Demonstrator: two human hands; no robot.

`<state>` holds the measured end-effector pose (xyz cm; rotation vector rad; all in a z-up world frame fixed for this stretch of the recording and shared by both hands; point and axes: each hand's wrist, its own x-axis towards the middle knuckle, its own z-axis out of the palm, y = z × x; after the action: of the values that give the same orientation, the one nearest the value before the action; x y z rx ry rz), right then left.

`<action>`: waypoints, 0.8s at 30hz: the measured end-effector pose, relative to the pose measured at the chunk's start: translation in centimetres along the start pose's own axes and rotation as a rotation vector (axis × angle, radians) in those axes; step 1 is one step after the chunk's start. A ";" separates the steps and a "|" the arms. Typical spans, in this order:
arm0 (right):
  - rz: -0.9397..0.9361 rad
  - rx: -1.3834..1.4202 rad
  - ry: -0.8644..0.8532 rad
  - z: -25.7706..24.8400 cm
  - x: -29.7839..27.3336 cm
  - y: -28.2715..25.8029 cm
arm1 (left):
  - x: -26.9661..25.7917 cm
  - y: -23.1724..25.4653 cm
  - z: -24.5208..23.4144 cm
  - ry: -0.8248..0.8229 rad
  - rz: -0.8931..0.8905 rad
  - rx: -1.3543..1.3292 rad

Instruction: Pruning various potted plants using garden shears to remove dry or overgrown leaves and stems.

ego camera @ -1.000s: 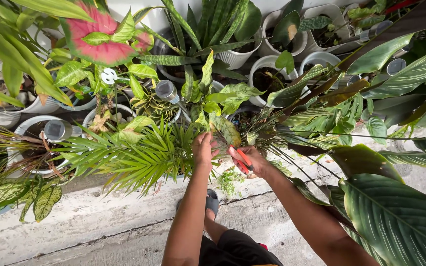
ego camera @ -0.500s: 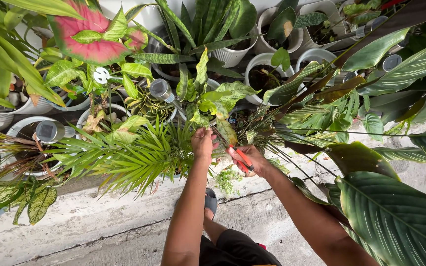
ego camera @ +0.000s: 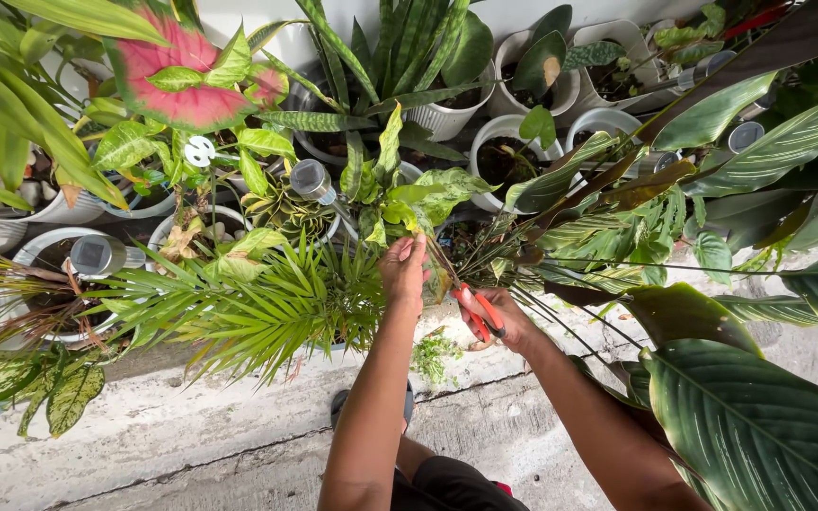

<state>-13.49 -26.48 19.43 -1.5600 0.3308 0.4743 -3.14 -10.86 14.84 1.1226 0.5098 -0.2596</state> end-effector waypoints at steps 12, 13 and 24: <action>0.035 -0.127 -0.026 0.4 2.4 -2.5 | 1.2 -1.5 -1.6 0.051 -0.010 0.032; 0.037 -0.129 -0.032 0.5 2.8 -2.4 | 1.1 -1.6 -1.9 0.057 -0.011 0.030; 0.025 -0.323 0.009 1.2 5.0 -1.9 | 2.1 -2.8 -3.7 0.024 -0.040 0.023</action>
<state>-8.30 -24.80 18.65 -1.8737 0.2904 0.5612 -3.56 -8.56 10.34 1.1397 0.5521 -0.2874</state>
